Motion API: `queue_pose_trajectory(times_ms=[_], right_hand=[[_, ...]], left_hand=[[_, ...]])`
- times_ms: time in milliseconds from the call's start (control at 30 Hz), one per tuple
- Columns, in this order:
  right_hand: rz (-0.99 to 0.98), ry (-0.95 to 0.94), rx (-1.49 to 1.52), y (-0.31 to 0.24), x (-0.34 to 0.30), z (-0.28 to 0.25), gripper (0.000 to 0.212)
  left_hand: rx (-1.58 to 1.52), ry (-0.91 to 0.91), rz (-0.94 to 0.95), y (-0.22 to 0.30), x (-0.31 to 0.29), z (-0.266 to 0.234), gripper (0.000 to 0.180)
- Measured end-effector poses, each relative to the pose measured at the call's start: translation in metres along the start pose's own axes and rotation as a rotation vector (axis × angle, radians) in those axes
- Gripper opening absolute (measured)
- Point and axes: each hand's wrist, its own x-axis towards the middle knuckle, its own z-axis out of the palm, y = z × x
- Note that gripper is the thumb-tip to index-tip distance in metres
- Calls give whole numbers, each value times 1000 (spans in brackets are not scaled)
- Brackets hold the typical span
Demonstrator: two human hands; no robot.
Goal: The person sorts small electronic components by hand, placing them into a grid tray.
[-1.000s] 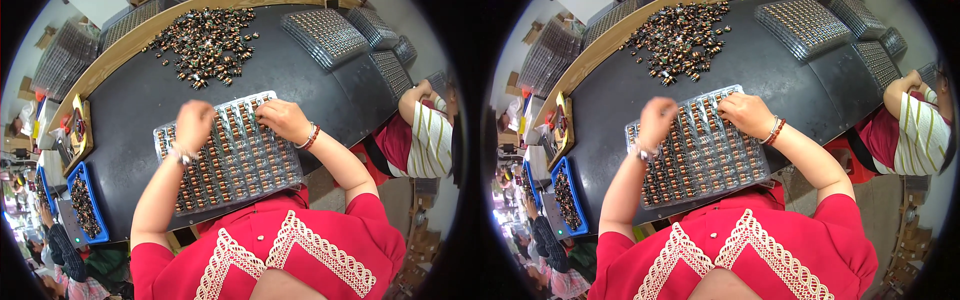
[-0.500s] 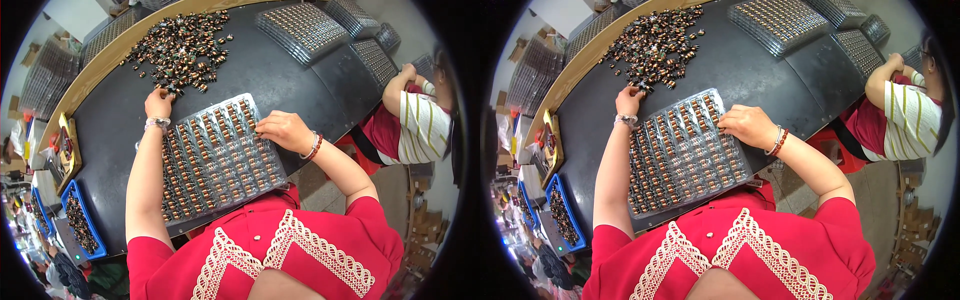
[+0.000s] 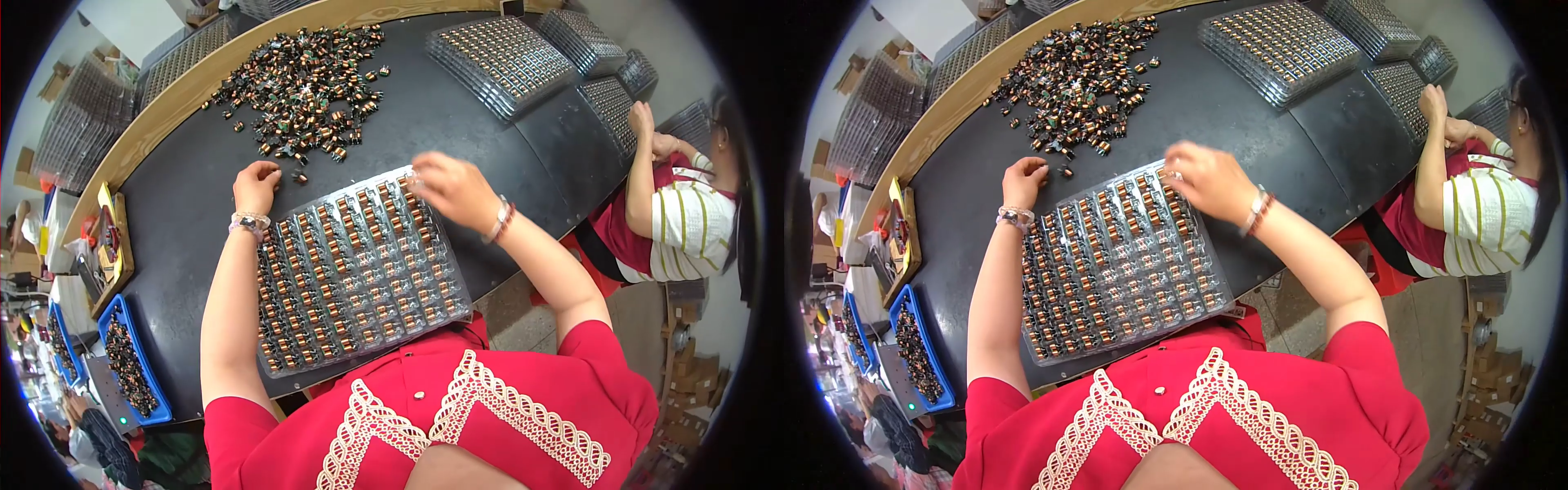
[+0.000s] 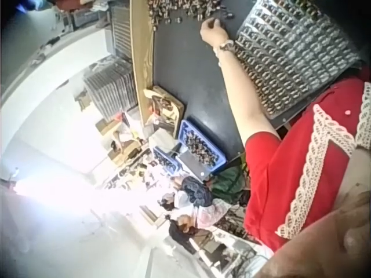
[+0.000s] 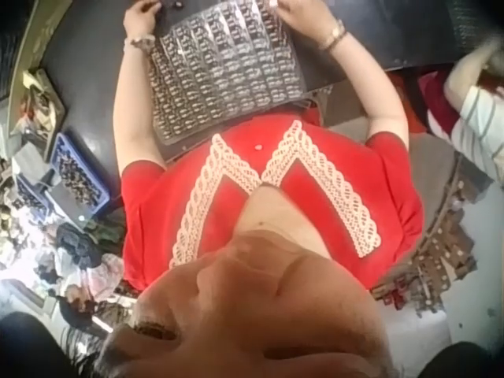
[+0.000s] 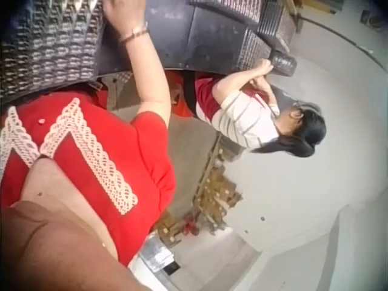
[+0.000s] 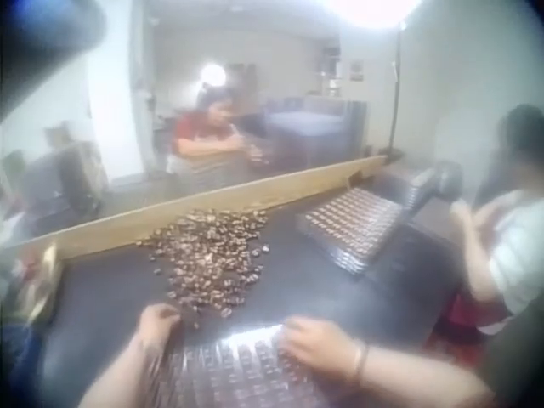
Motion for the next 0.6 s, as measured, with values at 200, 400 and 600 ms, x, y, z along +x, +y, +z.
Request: queue_pose_trajectory(times_ms=[200,400,600], right_hand=[[184,18,-241,59,89,50,27],[246,-84,-345,79,116,69,22],[282,-87,-347,80,128,70,15]], left_hand=[[-568,-173,-155,22,-21,-2,25],[-720,-271,-259,37,-46,-16,27],[-716,-284,-257,32,-40,-21,26]])
